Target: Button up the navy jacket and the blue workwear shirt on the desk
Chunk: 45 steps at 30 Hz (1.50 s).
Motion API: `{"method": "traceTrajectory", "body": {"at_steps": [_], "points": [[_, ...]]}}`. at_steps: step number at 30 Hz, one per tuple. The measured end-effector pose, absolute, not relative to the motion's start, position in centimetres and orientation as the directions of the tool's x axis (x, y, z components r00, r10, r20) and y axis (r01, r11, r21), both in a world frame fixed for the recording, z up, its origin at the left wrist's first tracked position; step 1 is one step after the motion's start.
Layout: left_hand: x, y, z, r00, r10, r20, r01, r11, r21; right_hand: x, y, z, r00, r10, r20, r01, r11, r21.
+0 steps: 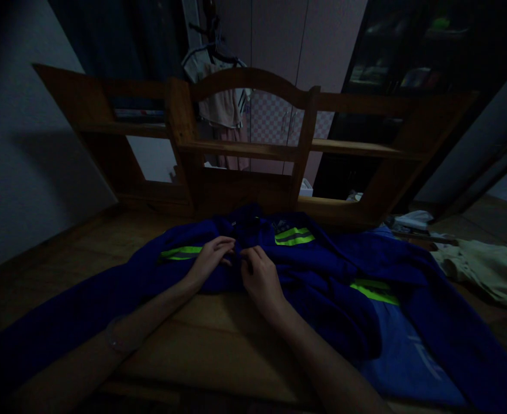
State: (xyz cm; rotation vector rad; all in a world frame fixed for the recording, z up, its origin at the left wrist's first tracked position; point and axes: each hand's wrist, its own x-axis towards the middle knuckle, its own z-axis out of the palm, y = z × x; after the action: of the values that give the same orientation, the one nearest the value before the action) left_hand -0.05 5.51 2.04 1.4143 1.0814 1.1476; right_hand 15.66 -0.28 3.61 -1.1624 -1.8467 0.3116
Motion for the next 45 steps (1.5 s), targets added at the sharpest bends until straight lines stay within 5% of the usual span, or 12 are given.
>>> {"method": "traceTrajectory", "body": {"at_steps": [4,12,18,26,37,45], "points": [[0.0,5.7,2.3,0.202,0.979,0.029,-0.087,-0.011,0.996,16.0,0.0,3.2,-0.118,0.862,0.493,0.566,0.466,-0.68],[0.9,5.1,2.6,0.251,0.968,-0.019,-0.086,0.042,0.995,16.7,0.1,3.7,-0.092,0.93,0.357,0.487,0.354,-0.798],[0.1,4.5,4.1,0.416,0.909,-0.008,-0.17,0.086,0.982,17.6,0.4,4.9,-0.028,0.927,0.373,0.397,0.353,-0.847],[0.2,4.1,3.7,0.338,0.94,-0.044,-0.237,0.13,0.963,17.2,0.7,4.7,0.056,0.913,0.404,0.134,0.394,-0.909],[-0.7,5.1,3.4,0.367,0.921,-0.133,-0.199,0.217,0.956,17.5,1.1,4.0,-0.085,0.93,0.357,0.287,0.366,-0.885],[-0.8,4.7,3.8,0.43,0.901,-0.061,-0.116,0.122,0.986,17.6,0.4,4.8,-0.121,0.903,0.412,0.351,0.427,-0.833]]}}
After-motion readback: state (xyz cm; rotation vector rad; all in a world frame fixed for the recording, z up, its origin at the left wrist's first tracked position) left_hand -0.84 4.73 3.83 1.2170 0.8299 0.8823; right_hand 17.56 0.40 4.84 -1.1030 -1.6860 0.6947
